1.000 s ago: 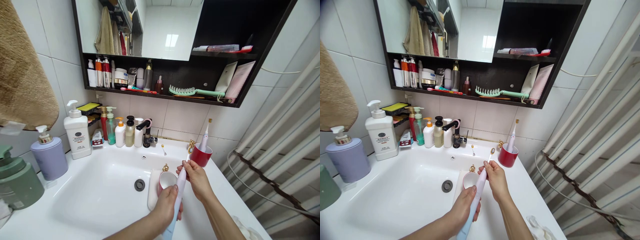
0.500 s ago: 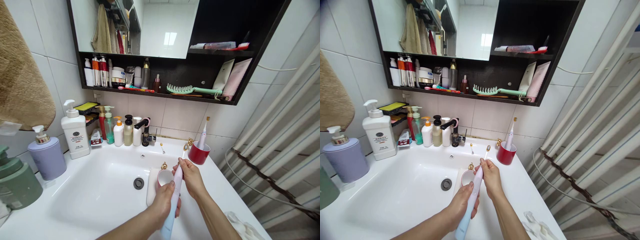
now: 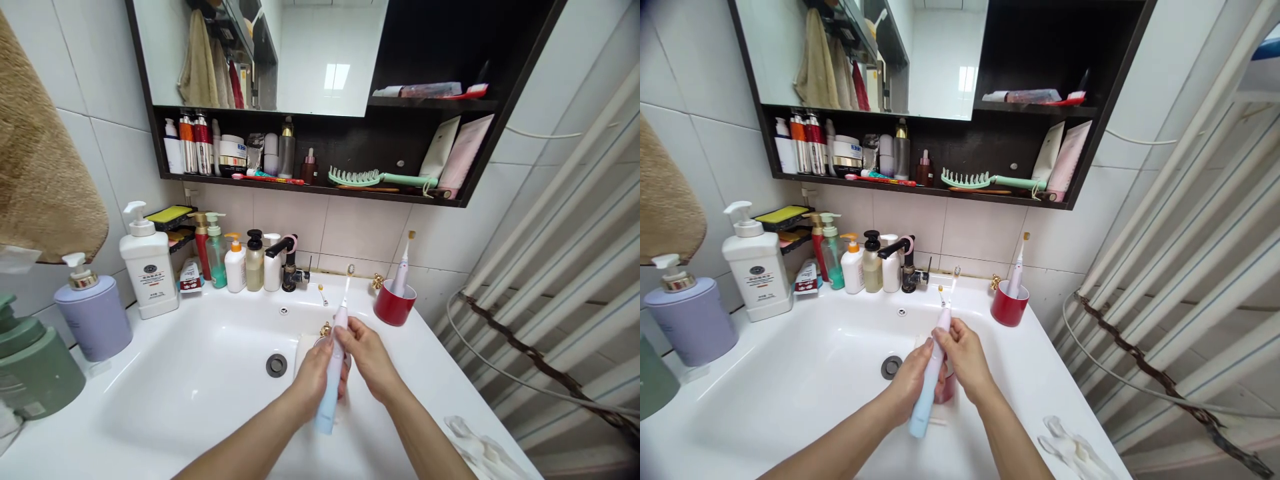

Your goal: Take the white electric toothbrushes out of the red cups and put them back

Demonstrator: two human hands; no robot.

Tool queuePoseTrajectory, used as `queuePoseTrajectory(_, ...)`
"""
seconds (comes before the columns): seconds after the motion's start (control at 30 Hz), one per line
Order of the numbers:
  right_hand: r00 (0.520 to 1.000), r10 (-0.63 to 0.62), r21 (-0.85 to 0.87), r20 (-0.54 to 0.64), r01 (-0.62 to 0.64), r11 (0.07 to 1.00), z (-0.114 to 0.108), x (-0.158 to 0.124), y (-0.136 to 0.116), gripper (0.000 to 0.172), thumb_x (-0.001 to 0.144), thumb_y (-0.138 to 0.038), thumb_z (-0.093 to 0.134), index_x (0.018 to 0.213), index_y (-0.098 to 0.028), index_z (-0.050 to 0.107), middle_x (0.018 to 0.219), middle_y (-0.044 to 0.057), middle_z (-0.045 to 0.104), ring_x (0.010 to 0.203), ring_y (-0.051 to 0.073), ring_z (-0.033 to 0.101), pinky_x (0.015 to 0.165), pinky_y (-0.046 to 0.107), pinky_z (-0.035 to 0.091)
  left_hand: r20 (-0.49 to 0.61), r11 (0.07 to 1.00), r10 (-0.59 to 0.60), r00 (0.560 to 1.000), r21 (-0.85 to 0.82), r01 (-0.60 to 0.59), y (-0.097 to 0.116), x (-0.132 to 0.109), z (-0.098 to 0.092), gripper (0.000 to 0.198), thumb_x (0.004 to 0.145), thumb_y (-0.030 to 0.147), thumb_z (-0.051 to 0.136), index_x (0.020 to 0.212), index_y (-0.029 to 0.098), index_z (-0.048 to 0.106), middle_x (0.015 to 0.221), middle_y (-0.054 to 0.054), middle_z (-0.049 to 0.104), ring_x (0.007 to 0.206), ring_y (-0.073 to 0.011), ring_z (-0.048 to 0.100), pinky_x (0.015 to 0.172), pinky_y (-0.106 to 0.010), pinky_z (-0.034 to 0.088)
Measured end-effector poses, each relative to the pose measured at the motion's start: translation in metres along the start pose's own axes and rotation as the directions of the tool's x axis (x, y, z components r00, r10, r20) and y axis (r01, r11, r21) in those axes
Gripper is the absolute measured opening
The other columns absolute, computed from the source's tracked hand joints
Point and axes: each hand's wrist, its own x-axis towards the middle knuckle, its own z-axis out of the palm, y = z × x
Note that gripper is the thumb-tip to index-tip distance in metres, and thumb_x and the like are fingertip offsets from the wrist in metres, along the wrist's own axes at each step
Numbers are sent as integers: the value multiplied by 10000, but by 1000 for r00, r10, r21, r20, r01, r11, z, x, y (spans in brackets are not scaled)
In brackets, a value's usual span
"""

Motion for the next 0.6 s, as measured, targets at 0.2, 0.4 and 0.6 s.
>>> queuePoseTrajectory(0.2, 923, -250, -53, -293, 246, 968, -15, 7, -7, 283, 599, -309, 518, 849, -190, 463, 794, 19, 572, 772, 138, 490, 642, 236, 385, -167, 819, 358, 919, 529, -223, 7, 4, -21, 260, 690, 361, 331, 789, 168, 474, 905, -59, 471, 870, -145, 423, 762, -264, 306)
queuePoseTrajectory(0.4, 941, -271, -332, -204, 194, 923, -20, 17, 17, 332, 609, -336, 473, 886, -154, 477, 792, 43, 573, 713, 158, 503, 628, 260, 385, -50, 434, 288, 956, 897, -84, -24, 4, -28, 245, 500, 127, 516, 739, 179, 530, 1191, -39, 266, 1083, -197, 232, 875, -288, 214)
queuePoseTrajectory(0.6, 955, -280, -617, -97, 163, 770, -22, 30, 32, 263, 656, -336, 376, 793, -157, 514, 683, 28, 581, 601, 148, 506, 539, 238, 374, 20, 345, 366, 930, 925, -156, -15, 23, -16, 135, 534, 96, 501, 652, 151, 537, 1137, -54, 353, 1043, -183, 300, 858, -285, 263)
